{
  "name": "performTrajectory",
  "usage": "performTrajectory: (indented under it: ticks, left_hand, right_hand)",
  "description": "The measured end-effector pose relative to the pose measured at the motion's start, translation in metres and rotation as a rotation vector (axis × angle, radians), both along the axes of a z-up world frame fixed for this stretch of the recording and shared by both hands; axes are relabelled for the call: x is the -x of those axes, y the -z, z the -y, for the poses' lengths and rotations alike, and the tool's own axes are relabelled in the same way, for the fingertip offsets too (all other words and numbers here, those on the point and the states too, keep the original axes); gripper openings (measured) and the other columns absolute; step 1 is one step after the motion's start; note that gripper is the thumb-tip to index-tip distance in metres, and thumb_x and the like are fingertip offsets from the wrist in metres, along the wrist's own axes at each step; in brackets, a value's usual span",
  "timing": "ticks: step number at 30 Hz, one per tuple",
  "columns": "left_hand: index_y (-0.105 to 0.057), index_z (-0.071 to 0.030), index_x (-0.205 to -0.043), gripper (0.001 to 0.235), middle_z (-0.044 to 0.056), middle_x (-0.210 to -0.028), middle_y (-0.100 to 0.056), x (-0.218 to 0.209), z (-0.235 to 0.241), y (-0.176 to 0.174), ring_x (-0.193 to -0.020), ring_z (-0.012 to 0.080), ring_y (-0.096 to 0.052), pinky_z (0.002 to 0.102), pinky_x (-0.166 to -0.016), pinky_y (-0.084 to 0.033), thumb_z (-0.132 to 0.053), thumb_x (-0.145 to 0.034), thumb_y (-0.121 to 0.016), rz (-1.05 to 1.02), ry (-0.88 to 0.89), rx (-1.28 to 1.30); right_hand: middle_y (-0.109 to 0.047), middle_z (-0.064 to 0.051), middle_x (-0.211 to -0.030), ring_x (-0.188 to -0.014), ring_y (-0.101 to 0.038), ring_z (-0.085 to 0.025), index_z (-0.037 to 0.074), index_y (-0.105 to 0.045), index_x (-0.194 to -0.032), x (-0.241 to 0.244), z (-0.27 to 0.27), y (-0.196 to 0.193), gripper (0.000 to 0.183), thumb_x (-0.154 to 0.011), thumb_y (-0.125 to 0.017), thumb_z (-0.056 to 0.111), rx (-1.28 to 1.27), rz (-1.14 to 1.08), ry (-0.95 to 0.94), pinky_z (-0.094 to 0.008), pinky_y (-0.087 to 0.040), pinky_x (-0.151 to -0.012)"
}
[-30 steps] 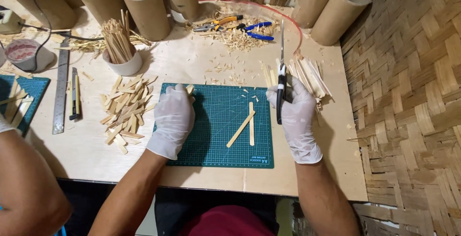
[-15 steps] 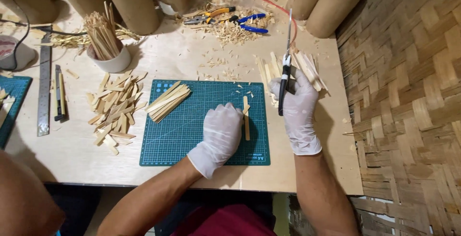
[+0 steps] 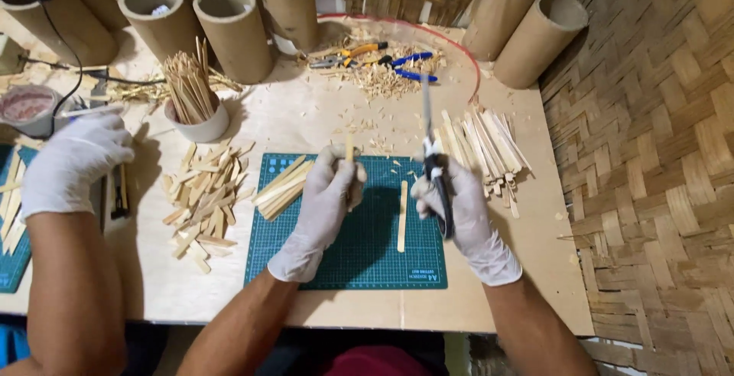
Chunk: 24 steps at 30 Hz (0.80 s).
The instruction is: Cutting thin wooden strips to a specific length using snips on a cutting mat in a workshop environment.
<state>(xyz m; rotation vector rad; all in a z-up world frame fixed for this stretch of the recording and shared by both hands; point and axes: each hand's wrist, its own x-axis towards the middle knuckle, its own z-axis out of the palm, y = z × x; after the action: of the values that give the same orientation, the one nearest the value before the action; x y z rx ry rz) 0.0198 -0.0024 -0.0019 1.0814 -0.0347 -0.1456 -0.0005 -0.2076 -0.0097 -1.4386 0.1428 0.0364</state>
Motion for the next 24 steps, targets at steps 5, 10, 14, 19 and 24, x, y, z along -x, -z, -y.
performTrajectory:
  ticks: [5, 10, 14, 19, 24]
  left_hand:
    - [-0.057, -0.001, -0.109, 0.015, 0.006, -0.079, -0.059, 0.006, -0.009, -0.001, -0.06, 0.0102, -0.055, 0.022, -0.046, -0.048, -0.013, -0.107, -0.049, -0.048, -0.062, 0.004]
    - [-0.073, 0.001, -0.105, 0.017, 0.006, -0.063, -0.06, 0.014, -0.009, -0.016, -0.046, 0.0085, -0.054, 0.019, -0.04, -0.043, -0.012, -0.1, -0.063, -0.042, -0.083, -0.181]
    - [-0.083, -0.004, -0.098, 0.014, 0.01, -0.064, -0.073, 0.012, -0.01, -0.012, -0.057, 0.0115, -0.063, 0.024, -0.053, -0.052, -0.012, -0.088, -0.077, -0.036, -0.094, -0.33]
    - [-0.083, -0.001, -0.098, 0.018, 0.011, -0.066, -0.073, 0.007, -0.007, 0.0, -0.059, 0.0124, -0.064, 0.025, -0.056, -0.056, -0.009, -0.082, -0.083, -0.054, -0.125, -0.316]
    - [-0.081, 0.002, -0.102, 0.022, 0.012, -0.069, -0.073, 0.008, -0.007, -0.006, -0.06, 0.0131, -0.064, 0.026, -0.056, -0.057, -0.009, -0.083, -0.08, -0.07, -0.129, -0.316]
  right_hand:
    - [-0.074, -0.016, -0.08, -0.061, -0.07, -0.017, 0.003, -0.061, -0.127, 0.01, -0.007, -0.011, 0.061, -0.08, -0.082, 0.035, 0.019, -0.037, -0.223, -0.029, -0.061, -0.055]
    - [-0.073, -0.013, -0.08, -0.064, -0.069, -0.014, -0.001, -0.057, -0.13, 0.017, -0.013, -0.024, 0.078, -0.076, -0.081, 0.049, 0.074, -0.113, -0.396, -0.027, -0.06, -0.06]
    - [-0.069, -0.014, -0.069, -0.054, -0.064, -0.015, -0.005, -0.063, -0.122, 0.019, -0.007, -0.005, 0.062, -0.077, -0.085, 0.033, 0.116, -0.074, -0.429, -0.027, -0.056, -0.052]
    - [-0.068, -0.013, -0.065, -0.048, -0.062, -0.014, -0.006, -0.067, -0.12, 0.024, -0.007, -0.002, 0.049, -0.078, -0.08, 0.015, 0.139, -0.074, -0.401, -0.026, -0.053, -0.048]
    - [-0.068, -0.011, -0.068, -0.052, -0.06, -0.012, -0.005, -0.066, -0.124, 0.027, -0.009, -0.009, 0.055, -0.078, -0.084, 0.02, 0.156, -0.113, -0.425, -0.024, -0.049, -0.05]
